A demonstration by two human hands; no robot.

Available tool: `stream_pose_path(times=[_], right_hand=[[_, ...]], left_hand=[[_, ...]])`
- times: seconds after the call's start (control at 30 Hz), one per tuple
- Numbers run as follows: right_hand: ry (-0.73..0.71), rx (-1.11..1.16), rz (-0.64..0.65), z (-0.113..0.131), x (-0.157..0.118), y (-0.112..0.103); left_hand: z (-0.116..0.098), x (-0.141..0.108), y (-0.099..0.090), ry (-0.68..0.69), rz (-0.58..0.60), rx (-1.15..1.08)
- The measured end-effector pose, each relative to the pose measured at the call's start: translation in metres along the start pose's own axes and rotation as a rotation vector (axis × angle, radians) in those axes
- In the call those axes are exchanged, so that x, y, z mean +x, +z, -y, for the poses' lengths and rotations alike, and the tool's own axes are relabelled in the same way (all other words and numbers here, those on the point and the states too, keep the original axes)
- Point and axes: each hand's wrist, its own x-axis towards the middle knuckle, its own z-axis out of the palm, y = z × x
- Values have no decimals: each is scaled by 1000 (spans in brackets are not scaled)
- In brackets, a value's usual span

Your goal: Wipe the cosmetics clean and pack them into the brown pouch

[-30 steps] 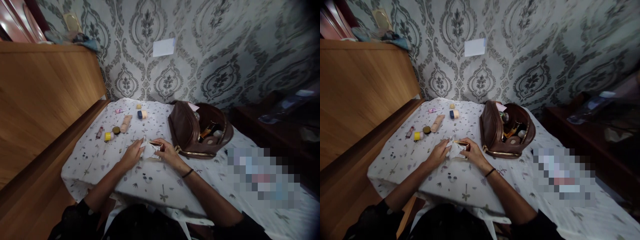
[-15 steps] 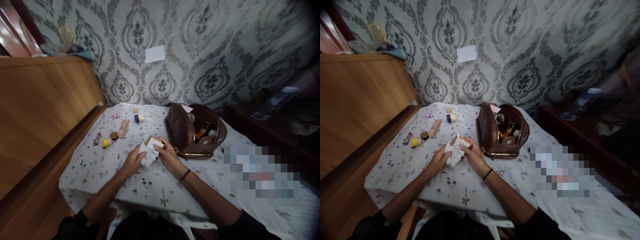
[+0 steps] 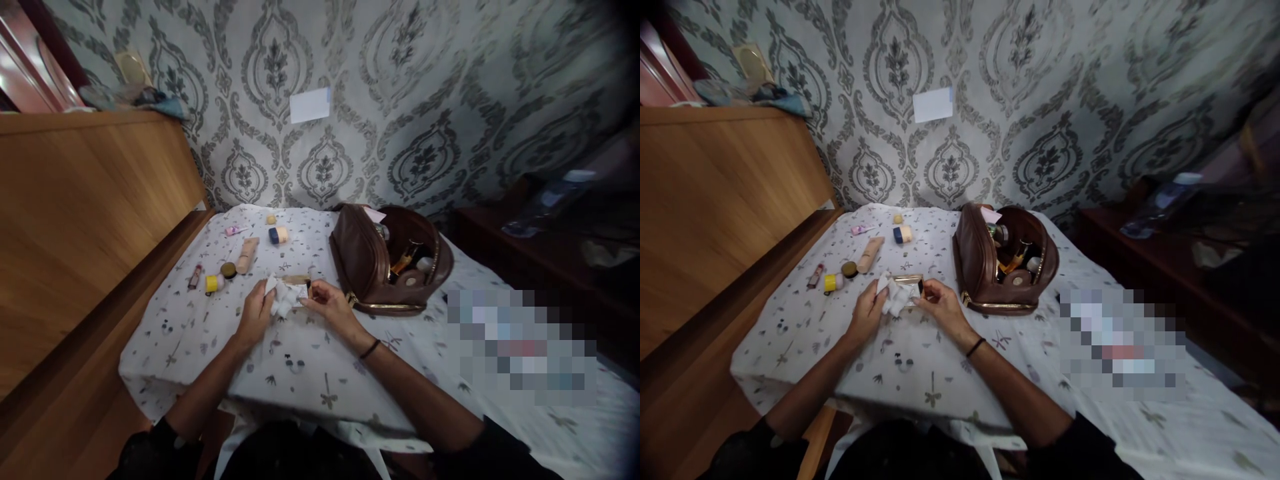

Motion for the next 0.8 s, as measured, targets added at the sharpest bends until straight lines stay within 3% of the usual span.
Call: stream_pose_path(times=[0.13, 0.27, 0.47, 0.8], right_hand=[[27, 140, -110, -4, 2, 1], [35, 188, -138, -6, 2, 2], [52, 145, -63, -4, -3, 6], [83, 78, 104, -2, -8, 14]], left_hand=[[-2, -1, 4, 61, 90, 37], [-2, -1, 6, 56, 108, 48], [7, -4, 9, 69, -9, 222], [0, -8, 19, 104, -36, 510]])
